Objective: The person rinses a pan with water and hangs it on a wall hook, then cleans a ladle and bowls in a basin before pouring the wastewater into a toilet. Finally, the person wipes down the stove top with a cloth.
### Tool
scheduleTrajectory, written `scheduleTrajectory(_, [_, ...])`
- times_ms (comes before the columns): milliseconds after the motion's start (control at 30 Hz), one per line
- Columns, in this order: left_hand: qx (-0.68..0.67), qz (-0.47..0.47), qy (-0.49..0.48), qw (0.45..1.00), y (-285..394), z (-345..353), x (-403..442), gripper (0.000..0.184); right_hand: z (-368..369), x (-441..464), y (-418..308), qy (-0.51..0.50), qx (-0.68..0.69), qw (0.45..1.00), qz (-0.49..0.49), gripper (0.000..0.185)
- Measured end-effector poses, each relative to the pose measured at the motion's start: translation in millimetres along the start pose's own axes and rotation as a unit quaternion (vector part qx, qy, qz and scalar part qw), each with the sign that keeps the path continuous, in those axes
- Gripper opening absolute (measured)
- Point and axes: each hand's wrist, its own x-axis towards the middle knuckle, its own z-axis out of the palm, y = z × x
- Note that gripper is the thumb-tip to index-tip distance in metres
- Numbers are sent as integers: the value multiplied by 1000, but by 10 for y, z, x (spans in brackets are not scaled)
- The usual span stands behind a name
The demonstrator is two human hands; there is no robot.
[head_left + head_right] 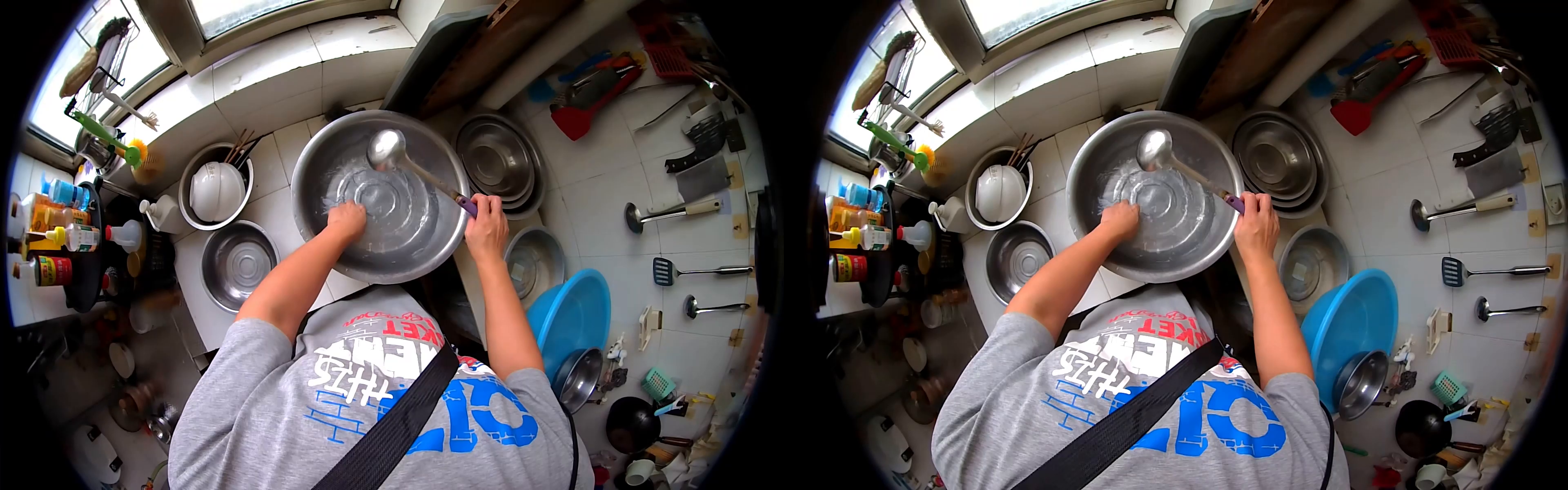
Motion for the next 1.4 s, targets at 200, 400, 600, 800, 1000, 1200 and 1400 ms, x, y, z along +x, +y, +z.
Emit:
scheduleTrajectory(200, [-18,-53,-57,997,-13,-177,2,25,114,-103,8,-31,13,999,38,27])
scheduleTrajectory(400, [-124,-93,-27,988,-55,-146,-11,26,111,-115,-132,-63,13,995,72,27])
scheduleTrajectory(600, [-200,-148,171,953,136,-174,-45,34,112,-72,-270,-75,-33,995,50,20])
scheduleTrajectory(800, [-696,-360,-98,613,-120,139,397,29,199,-114,-308,-88,-48,994,42,15])
scheduleTrajectory(1000, [-892,-86,-115,429,435,-545,186,26,421,-165,-391,-132,-7,989,71,14])
scheduleTrajectory(1200, [-542,-320,92,772,45,-16,329,37,410,-146,-432,-123,-6,990,63,12])
scheduleTrajectory(1400, [-682,-363,14,635,-267,593,605,37,423,-192,-369,-121,-32,990,58,11])
